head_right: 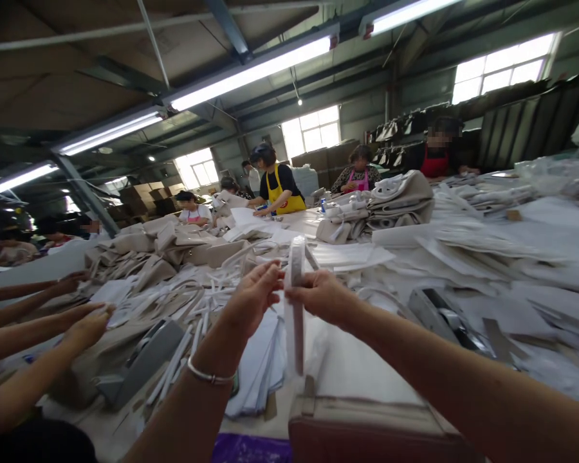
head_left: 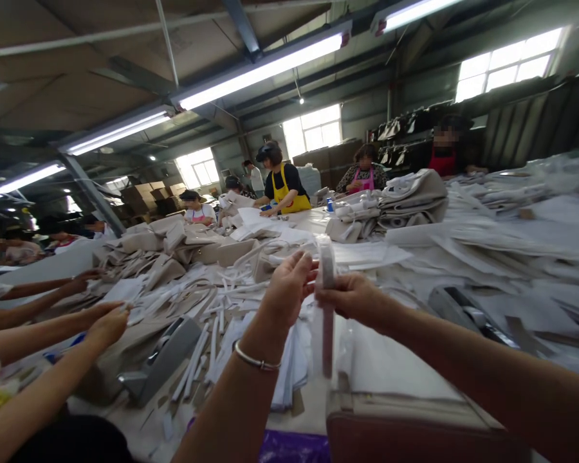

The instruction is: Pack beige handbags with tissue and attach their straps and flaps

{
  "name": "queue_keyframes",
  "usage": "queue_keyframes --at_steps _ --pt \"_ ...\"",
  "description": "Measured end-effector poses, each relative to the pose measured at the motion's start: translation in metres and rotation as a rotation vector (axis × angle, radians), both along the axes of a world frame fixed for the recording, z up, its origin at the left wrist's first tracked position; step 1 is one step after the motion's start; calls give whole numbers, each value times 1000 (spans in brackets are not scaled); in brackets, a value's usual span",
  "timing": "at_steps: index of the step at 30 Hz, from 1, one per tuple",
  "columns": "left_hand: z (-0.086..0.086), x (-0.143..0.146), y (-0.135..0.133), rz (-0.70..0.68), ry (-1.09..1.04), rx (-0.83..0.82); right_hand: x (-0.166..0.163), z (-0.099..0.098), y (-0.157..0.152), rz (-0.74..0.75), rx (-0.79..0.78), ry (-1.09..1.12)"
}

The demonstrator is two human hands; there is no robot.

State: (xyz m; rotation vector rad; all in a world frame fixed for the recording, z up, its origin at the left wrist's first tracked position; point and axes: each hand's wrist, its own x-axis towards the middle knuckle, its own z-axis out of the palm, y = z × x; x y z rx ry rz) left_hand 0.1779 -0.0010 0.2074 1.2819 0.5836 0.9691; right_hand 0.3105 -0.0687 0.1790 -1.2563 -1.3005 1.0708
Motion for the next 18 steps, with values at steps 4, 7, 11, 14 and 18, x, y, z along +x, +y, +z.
queue_keyframes --at_steps 4,7,11,14,18 --pt "-42 -18 -9 -152 265 165 26 9 14 -41 4 -38" --pt "-67 -15 -12 -139 309 151 28 9 18 -65 40 -95" --pt "-75 -14 -6 128 247 170 20 -9 5 -132 -4 -83" --pt "-74 -21 -8 305 133 173 11 -30 -11 25 -449 194" --pt "-83 -24 -23 250 71 140 -2 -50 -13 14 -613 561"
